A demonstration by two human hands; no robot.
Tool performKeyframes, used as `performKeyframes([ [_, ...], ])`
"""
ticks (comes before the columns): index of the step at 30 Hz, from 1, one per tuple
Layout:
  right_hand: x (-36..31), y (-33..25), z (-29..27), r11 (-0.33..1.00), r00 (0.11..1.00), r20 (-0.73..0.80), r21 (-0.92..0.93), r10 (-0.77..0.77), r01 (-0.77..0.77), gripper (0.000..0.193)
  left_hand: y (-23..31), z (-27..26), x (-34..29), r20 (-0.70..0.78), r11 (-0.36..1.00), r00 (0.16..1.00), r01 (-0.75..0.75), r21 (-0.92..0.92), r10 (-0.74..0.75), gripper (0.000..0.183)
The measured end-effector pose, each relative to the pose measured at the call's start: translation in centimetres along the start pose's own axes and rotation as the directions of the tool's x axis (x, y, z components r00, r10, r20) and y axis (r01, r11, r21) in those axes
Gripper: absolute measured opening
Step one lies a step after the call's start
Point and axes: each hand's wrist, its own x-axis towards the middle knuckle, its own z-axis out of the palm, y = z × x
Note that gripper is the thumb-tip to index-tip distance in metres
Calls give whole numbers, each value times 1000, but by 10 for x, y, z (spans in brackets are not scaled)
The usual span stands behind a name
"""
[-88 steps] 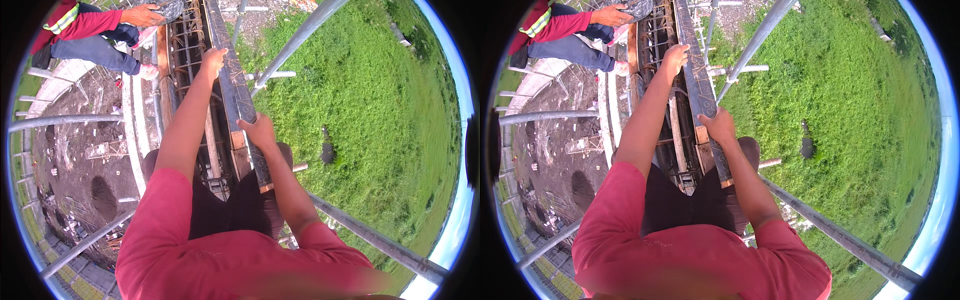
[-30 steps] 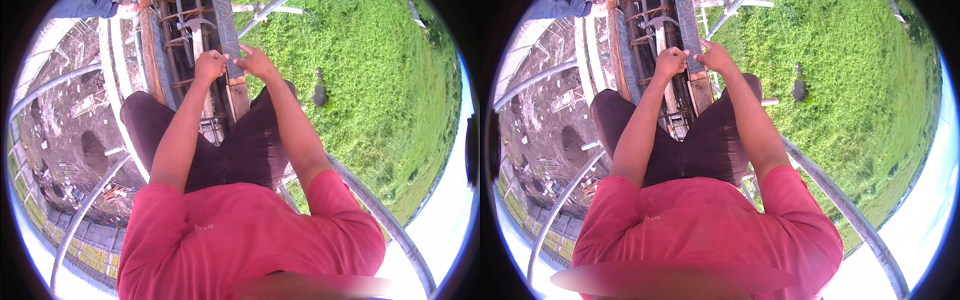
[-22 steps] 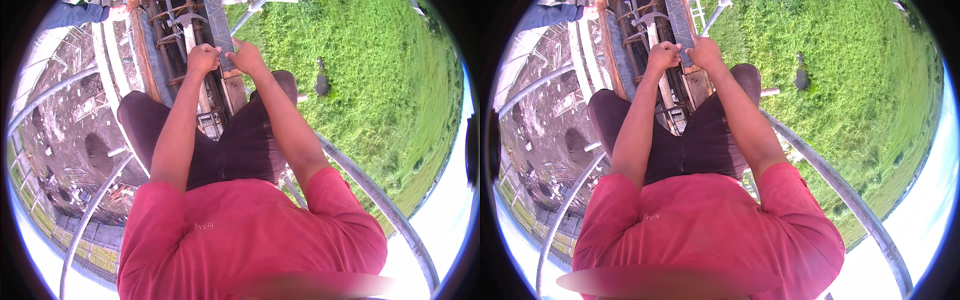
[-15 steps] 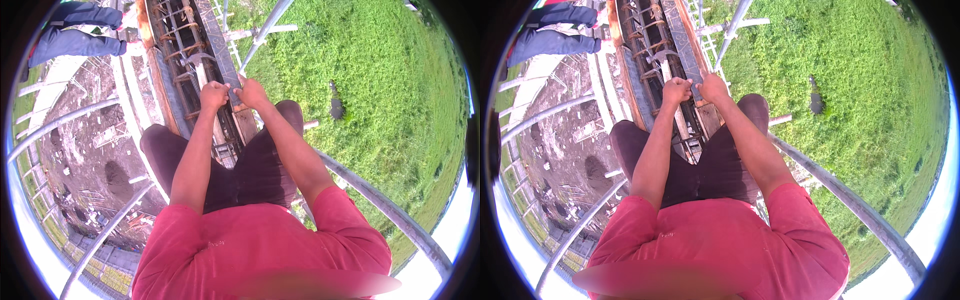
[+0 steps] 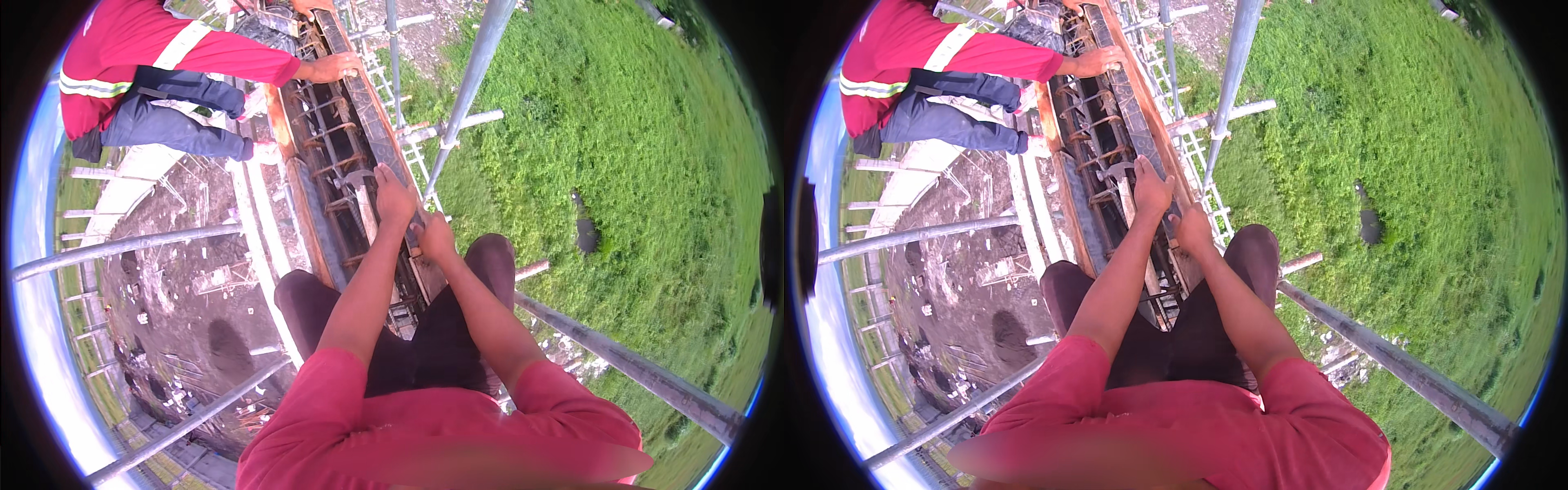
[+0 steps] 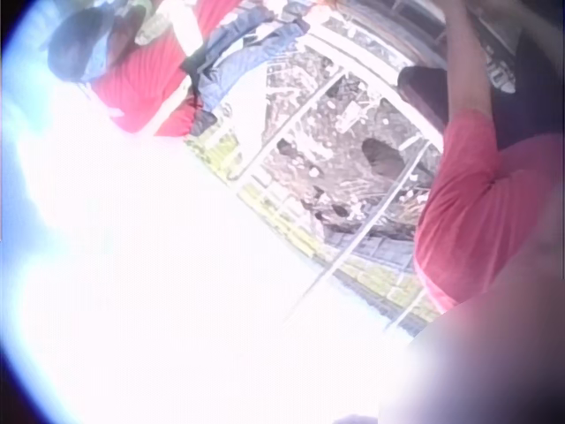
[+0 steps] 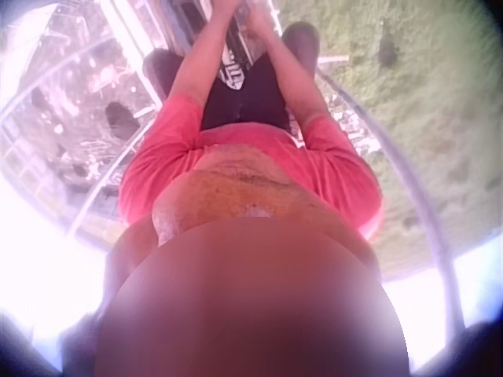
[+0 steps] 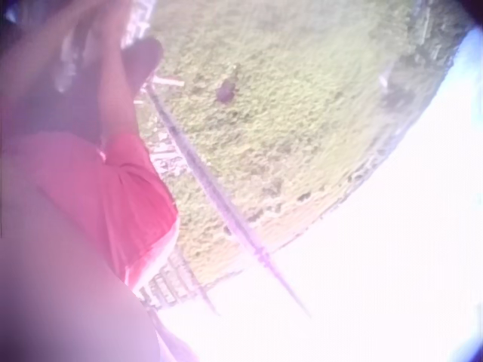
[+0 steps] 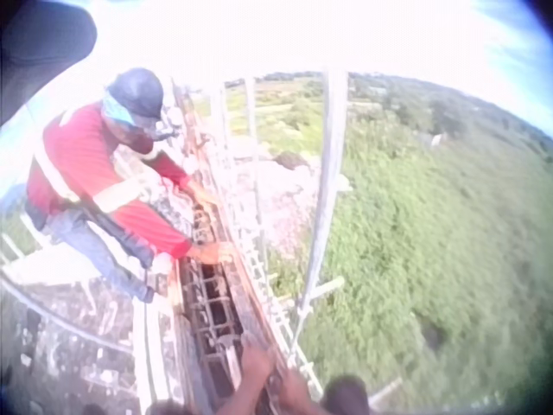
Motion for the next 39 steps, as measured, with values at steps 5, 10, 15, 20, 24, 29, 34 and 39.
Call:
performKeyframes([
  [5,-5,1,1,988,986,-73,28,-151,154,57,-7,-8,-1,10,997,998,-60,42,60,98],
  [10,-9,-5,0,988,985,-79,-26,-152,151,59,-3,-20,0,90,995,996,-6,99,-3,99],
  [15,-9,-8,1,989,987,-71,-34,-146,143,59,0,-38,4,81,992,997,7,126,-18,87],
  [20,-2,-1,1,984,988,-9,-86,-156,155,61,-5,-42,9,116,996,993,18,90,-28,74],
  [24,-2,6,6,982,982,-46,-49,-185,183,62,-11,-36,1,57,1000,998,20,5,-20,73],
  [29,-14,7,20,981,983,-56,69,-176,180,63,-14,-33,-14,89,973,986,157,-171,-143,77],
  [34,-22,2,25,981,973,-136,35,-186,193,60,-17,-30,-23,97,929,958,285,-236,-269,71],
  [39,-14,9,23,974,968,-138,58,-210,220,59,-31,-19,-24,157,929,962,257,-266,-221,67],
])
